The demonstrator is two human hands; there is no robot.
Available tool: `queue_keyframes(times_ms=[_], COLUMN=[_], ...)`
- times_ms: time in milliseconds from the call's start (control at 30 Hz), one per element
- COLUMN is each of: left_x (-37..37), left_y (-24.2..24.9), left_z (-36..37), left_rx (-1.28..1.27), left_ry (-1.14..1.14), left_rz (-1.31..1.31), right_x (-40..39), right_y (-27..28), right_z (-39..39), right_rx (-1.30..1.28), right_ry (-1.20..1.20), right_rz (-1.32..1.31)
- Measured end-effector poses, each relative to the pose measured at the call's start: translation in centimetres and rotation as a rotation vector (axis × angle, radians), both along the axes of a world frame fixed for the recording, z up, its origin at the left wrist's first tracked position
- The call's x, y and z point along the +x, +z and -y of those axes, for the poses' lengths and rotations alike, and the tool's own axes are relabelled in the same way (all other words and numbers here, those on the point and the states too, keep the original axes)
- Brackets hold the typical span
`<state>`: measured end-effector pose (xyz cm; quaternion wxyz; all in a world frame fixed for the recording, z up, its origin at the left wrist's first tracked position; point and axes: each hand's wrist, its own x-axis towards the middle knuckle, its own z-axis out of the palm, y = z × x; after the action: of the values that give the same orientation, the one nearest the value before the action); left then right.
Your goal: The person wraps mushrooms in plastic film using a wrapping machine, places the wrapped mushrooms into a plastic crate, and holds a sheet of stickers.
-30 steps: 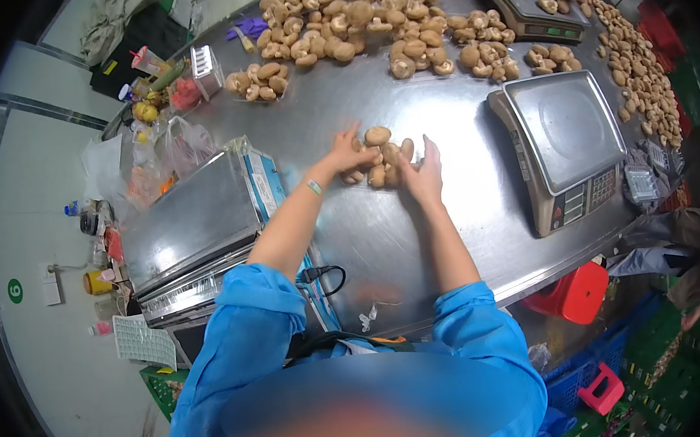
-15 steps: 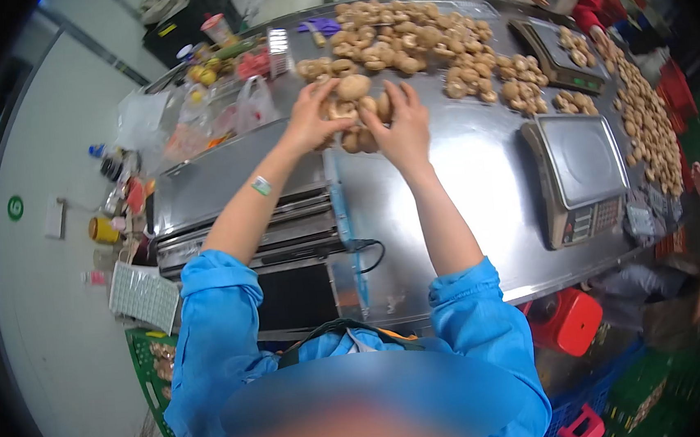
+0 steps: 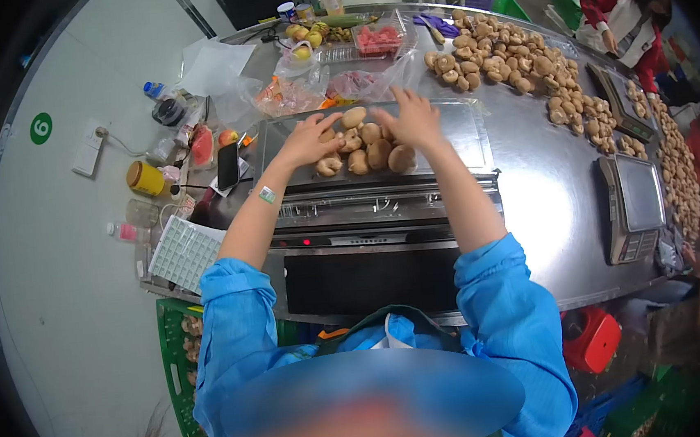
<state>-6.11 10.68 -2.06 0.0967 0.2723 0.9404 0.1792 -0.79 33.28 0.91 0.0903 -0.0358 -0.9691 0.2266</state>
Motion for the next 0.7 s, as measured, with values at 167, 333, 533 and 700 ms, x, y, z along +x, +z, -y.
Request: queue_keyframes(times_ms=[167, 333, 533, 700], left_x=[-1.5, -0.6, 1.0, 4.0], left_y=[-2.5, -1.1, -1.2, 0.9], left_z=[1.3, 3.5, 5.4, 9.3], left_rx=[0.602, 0.767, 0.629, 0.504], left_ry=[-0.141, -0.114, -0.260, -0.246], left_rz=[0.194, 0.322, 0.223, -0.275], right_x=[-5.9, -5.1, 4.0, 7.6], right_y=[-1.7, -0.3, -1.8, 3.2], right_z=[3.7, 4.0, 6.8, 2.7], right_rx=[0.059, -0.127, 0.315, 0.104], right_ry=[0.344, 0.353, 0.419, 0.402], right_rz=[-0.020, 0.040, -0.255, -0.398])
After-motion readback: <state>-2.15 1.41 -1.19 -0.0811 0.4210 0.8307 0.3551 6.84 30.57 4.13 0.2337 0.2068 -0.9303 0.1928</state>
